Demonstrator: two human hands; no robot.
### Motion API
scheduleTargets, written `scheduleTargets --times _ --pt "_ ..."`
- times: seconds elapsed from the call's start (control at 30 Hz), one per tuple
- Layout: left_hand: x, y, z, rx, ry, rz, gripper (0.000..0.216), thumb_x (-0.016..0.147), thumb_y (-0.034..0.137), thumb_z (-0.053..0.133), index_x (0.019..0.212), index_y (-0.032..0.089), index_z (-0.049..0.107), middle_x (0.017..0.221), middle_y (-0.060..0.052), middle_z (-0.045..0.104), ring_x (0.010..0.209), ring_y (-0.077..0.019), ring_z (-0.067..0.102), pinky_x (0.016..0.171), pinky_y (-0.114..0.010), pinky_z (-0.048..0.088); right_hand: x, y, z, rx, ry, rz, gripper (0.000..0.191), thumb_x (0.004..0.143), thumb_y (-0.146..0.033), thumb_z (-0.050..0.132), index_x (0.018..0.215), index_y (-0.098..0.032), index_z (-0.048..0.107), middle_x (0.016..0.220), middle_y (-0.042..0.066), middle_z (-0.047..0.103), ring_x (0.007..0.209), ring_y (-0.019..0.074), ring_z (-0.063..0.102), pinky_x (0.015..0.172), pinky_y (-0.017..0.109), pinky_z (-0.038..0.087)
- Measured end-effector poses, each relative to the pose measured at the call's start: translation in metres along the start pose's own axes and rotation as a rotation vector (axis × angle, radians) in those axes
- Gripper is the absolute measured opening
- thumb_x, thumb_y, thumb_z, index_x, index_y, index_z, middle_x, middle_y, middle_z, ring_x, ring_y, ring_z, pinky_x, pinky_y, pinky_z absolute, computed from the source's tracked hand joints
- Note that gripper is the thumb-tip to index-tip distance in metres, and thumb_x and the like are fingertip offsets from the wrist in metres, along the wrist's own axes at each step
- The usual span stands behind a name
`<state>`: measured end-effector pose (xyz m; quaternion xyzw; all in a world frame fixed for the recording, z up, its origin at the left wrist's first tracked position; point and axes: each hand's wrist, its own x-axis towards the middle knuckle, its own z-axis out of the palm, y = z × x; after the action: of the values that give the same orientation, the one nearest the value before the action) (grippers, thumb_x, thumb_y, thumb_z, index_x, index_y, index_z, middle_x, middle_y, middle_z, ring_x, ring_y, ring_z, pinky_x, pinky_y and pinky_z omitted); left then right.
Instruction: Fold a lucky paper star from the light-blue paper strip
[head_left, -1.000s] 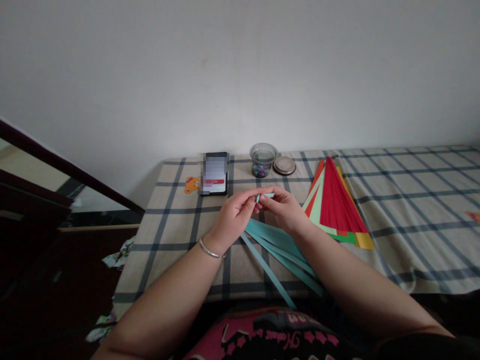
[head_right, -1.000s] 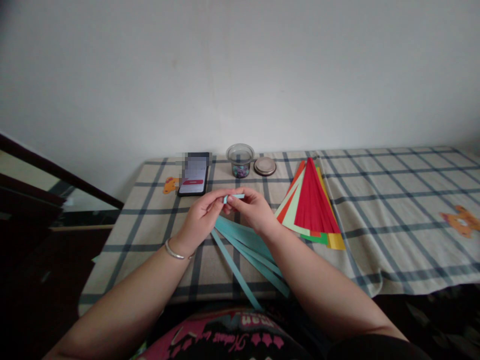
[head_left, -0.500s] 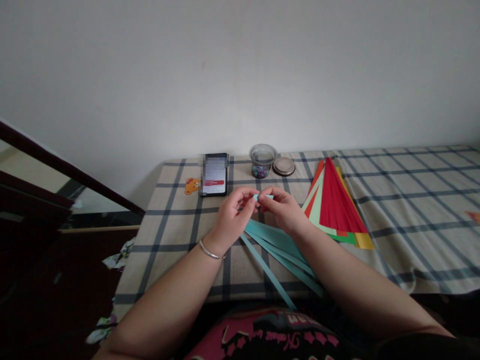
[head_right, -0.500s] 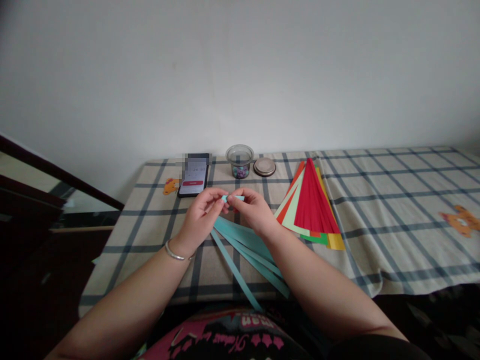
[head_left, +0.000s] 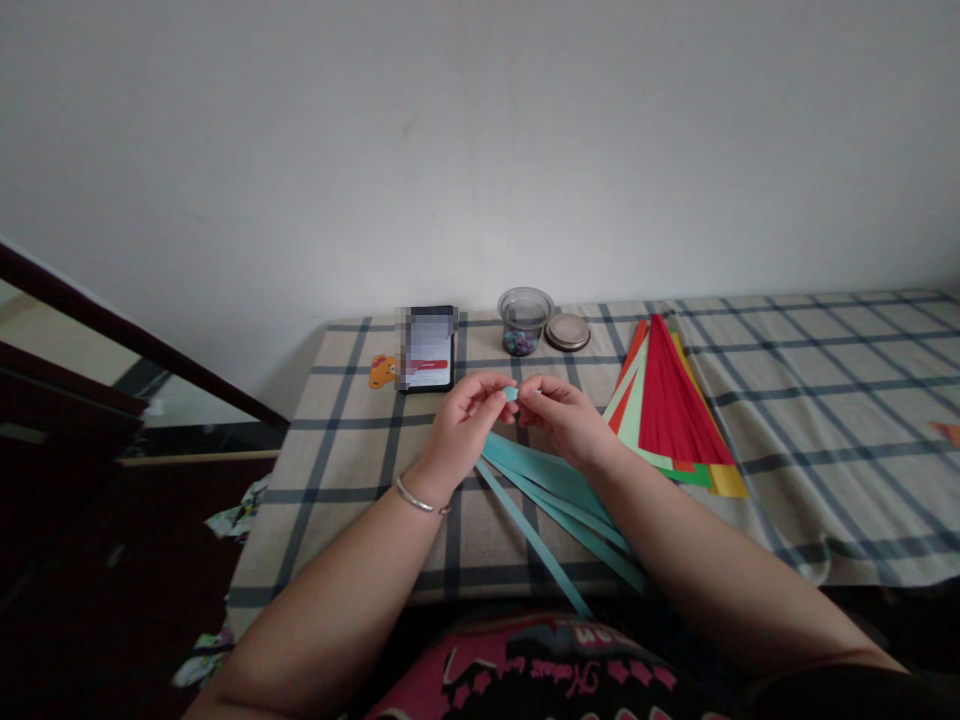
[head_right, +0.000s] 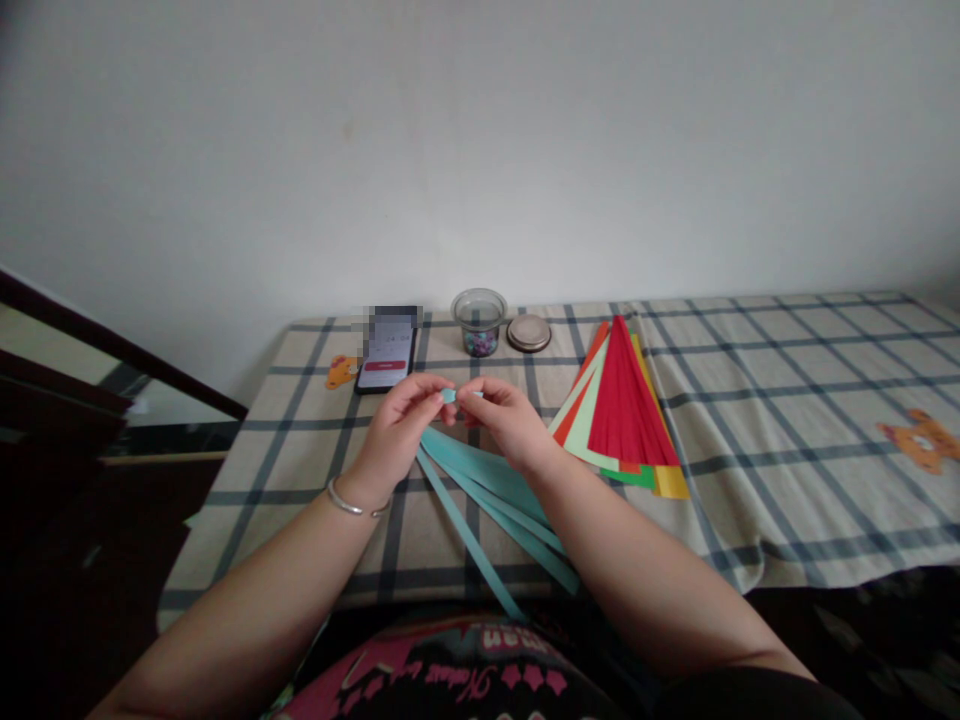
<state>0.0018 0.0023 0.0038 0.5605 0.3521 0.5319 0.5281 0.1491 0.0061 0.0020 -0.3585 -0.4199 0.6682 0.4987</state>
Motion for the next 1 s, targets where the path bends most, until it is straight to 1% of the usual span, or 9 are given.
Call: scheduleTargets --times 0.2,0.3,0.6,0.8,1.0 --pt "0.0005 -0.0022 -0.001 0.006 0.021 0.015 0.016 0.083 0.028 0.062 0.092 0.015 0.064 0.079 -0.001 0.064 0.064 -0.0082 0.059 0.064 -0.022 0.051 0.001 0.0018 -0.0007 0.009 0.027 -0.002 0.037 0.056 -0.049 0.083 0.065 -0.018 0.063 0.062 -0.003 0.064 0.057 0.0083 0.054 0.059 0.023 0.042" --pt "0.0004 -0.0027 -0.0015 0.008 0.013 0.013 0.017 0.083 0.029 0.062 0.092 0.015 0.064 0.079 -0.001 0.065 0.064 -0.0084 0.059 0.064 -0.022 0.052 0.0011 0.002 -0.0007 0.01 0.03 -0.013 0.036 0.057 -0.047 0.083 0.065 -0.018 0.063 0.062 -0.003 0.065 0.058 0.0085 0.055 0.059 0.023 0.042" --pt "0.0008 -0.0022 -0.0029 0.02 -0.033 0.016 0.017 0.085 0.028 0.059 0.093 0.015 0.068 0.076 -0.002 0.066 0.065 -0.0096 0.059 0.066 -0.023 0.052 0.0018 0.0022 -0.0017 -0.005 -0.039 -0.036 0.034 0.059 -0.045 0.083 0.066 -0.018 0.063 0.063 -0.002 0.066 0.06 0.01 0.059 0.057 0.023 0.042" --pt "0.0013 -0.0026 -0.0033 0.087 -0.107 0.047 0.02 0.087 0.028 0.057 0.095 0.016 0.07 0.074 -0.002 0.066 0.066 -0.0109 0.059 0.067 -0.024 0.052 0.0028 0.0043 -0.0013 -0.011 -0.085 -0.088 0.032 0.064 -0.042 0.082 0.068 -0.019 0.06 0.059 -0.003 0.063 0.059 0.0098 0.057 0.06 0.025 0.044" --pt "0.0005 -0.0015 -0.0021 0.135 -0.099 0.075 0.021 0.088 0.026 0.054 0.097 0.016 0.07 0.077 -0.002 0.067 0.067 -0.0108 0.059 0.066 -0.024 0.051 0.0018 0.0018 -0.0008 -0.053 -0.107 -0.11 0.032 0.067 -0.046 0.078 0.07 -0.019 0.062 0.061 -0.002 0.064 0.06 0.0097 0.057 0.06 0.025 0.044"
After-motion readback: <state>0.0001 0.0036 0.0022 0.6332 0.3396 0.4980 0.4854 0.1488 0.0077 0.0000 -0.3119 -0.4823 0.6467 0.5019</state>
